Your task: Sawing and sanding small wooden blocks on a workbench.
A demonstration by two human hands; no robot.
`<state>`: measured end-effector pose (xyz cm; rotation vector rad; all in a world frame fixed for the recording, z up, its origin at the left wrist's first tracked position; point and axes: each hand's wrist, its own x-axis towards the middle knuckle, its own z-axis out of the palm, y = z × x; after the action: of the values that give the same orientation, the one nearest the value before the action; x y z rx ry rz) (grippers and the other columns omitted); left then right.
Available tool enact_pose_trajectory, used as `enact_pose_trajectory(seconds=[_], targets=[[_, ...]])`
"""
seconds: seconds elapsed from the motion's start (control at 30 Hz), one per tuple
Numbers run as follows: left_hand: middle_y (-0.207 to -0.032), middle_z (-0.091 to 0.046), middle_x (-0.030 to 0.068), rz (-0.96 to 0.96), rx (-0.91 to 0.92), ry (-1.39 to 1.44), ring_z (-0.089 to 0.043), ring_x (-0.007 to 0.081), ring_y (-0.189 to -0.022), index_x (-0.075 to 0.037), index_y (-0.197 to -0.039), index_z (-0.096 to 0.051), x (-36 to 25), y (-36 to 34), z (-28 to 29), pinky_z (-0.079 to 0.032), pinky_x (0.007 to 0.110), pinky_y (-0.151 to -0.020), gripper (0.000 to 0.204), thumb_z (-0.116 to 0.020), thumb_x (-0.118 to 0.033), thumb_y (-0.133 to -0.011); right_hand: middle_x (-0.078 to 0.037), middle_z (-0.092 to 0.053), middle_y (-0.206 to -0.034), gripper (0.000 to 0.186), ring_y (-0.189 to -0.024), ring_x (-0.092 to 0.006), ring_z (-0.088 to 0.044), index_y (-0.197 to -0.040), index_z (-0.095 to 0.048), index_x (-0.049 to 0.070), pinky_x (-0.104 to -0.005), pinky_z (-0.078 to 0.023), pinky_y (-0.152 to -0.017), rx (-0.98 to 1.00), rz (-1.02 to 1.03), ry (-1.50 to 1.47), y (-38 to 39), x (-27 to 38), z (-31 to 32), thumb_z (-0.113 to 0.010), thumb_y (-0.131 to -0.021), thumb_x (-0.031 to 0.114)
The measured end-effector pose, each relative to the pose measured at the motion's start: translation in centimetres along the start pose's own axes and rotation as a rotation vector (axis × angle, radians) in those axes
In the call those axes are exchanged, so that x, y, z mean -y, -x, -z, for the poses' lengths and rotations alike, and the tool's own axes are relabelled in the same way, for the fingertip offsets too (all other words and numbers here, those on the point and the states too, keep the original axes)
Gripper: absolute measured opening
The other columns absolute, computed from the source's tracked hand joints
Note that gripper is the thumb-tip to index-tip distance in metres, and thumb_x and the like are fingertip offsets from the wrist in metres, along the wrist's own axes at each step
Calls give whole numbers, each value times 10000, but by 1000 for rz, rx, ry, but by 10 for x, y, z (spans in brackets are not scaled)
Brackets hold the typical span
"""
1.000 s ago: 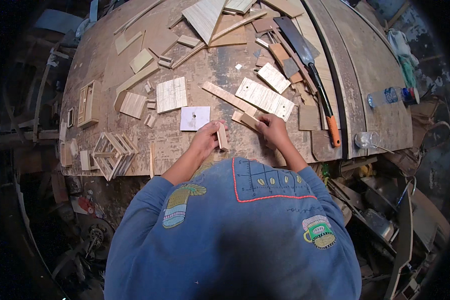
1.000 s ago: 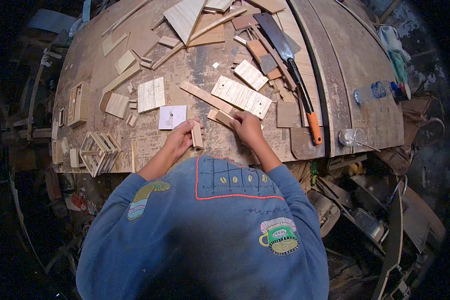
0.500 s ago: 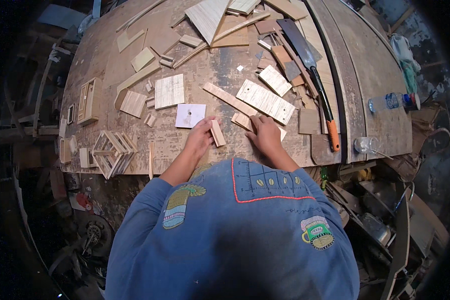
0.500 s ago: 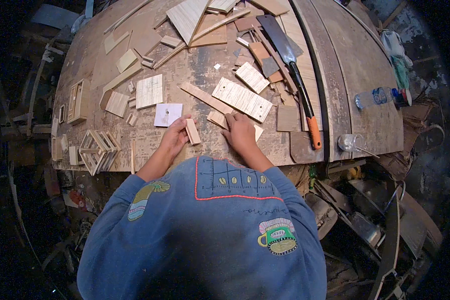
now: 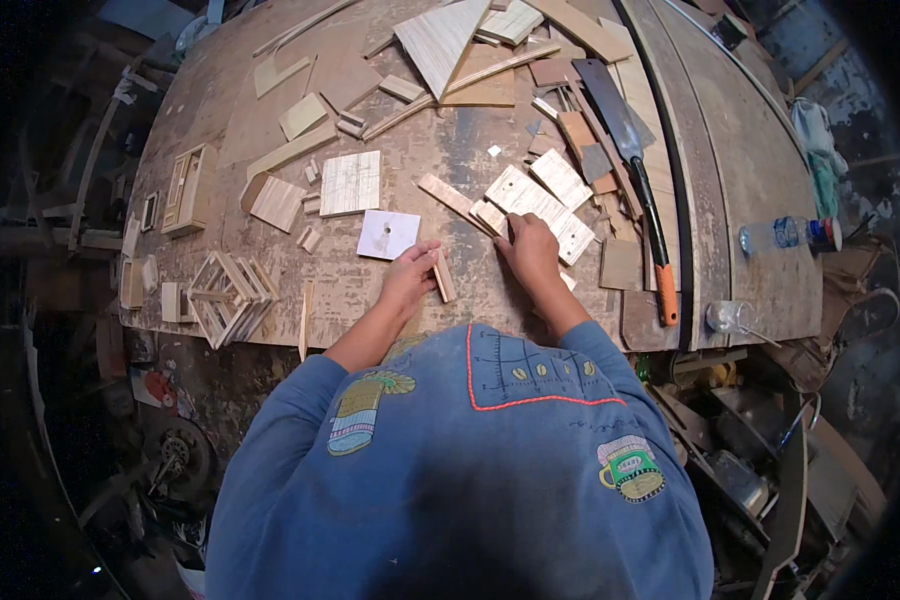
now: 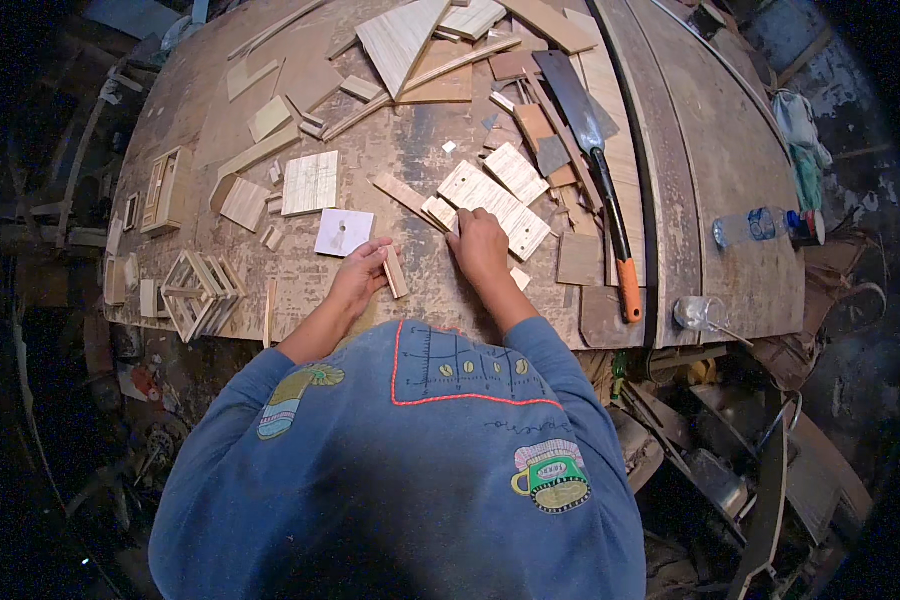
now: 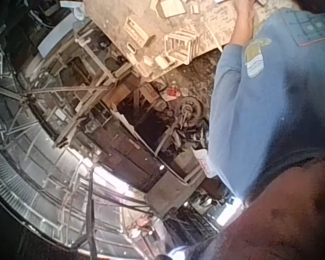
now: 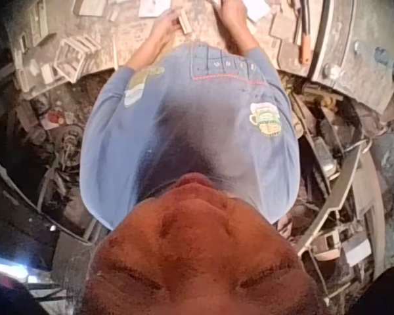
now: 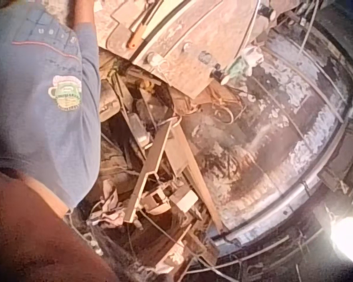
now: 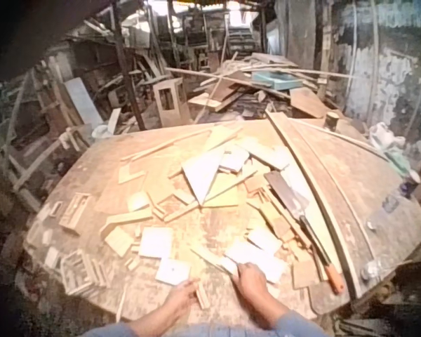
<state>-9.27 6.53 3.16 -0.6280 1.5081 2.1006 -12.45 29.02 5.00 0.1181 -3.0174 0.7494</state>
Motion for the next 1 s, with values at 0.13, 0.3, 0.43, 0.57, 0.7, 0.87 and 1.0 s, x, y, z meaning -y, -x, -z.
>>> enact_pose_trajectory(seconds=[0.13,0.3,0.43,0.57,0.7,0.87,1.0], targets=[[-1158,-632,113,-20,-3,-34,-616,192,-1015,-46,-1267,-516,0,-4,2,-504,348,-892,340,-564,-176,-956,-149,-629,-928,346,-905,-323,-610,-950,-631,29,-429,-522,-746,57,17,30,-6,4,6,-772,-712,238],[-1139,-634,99,-266,7,-627,-619,168,-920,-10,-1159,-614,5,-15,2,-504,285,-817,336,-661,-206,-890,-162,-653,-891,303,-864,-335,-632,-900,-653,15,-431,-534,-712,55,70,134,-11,12,-1,-772,-704,214],[-1127,-623,66,-611,-136,-881,-603,144,-941,5,-1203,-589,-5,1,-20,-490,280,-826,401,-661,-240,-895,-120,-679,-799,279,-739,-276,-662,-890,-682,6,-384,-535,-664,229,-42,32,-18,5,9,-772,-716,205],[-1162,-627,84,-153,-22,-275,-603,163,-995,-13,-1310,-475,-39,11,-41,-459,273,-875,502,-615,-317,-935,4,-640,-701,215,-585,-94,-562,-913,-707,52,-233,-431,-534,600,-353,-972,-15,-3,13,-767,-771,202],[-1095,-638,120,-124,238,161,-630,199,-994,-4,-1155,-526,-57,11,-56,-523,340,-854,360,-641,-256,-924,34,-637,-729,231,-596,-62,-543,-929,-710,56,-201,-421,-549,739,-335,-1179,-12,22,35,-786,-769,204],[-1029,-642,150,-167,263,241,-654,227,-942,34,-1107,-535,-76,7,-63,-548,337,-811,312,-658,-171,-906,8,-643,-782,410,-662,-64,-573,-1055,-700,-6,-215,-471,-613,548,-183,-1073,-8,30,75,-821,-743,231],[-1049,-633,195,-168,293,331,-641,294,-1023,63,-1089,-535,-100,19,-69,-575,377,-842,304,-637,-167,-920,-127,-641,-1157,775,-997,-242,-624,-1280,-575,22,-338,-506,-864,235,224,-749,4,21,121,-880,-614,277]])
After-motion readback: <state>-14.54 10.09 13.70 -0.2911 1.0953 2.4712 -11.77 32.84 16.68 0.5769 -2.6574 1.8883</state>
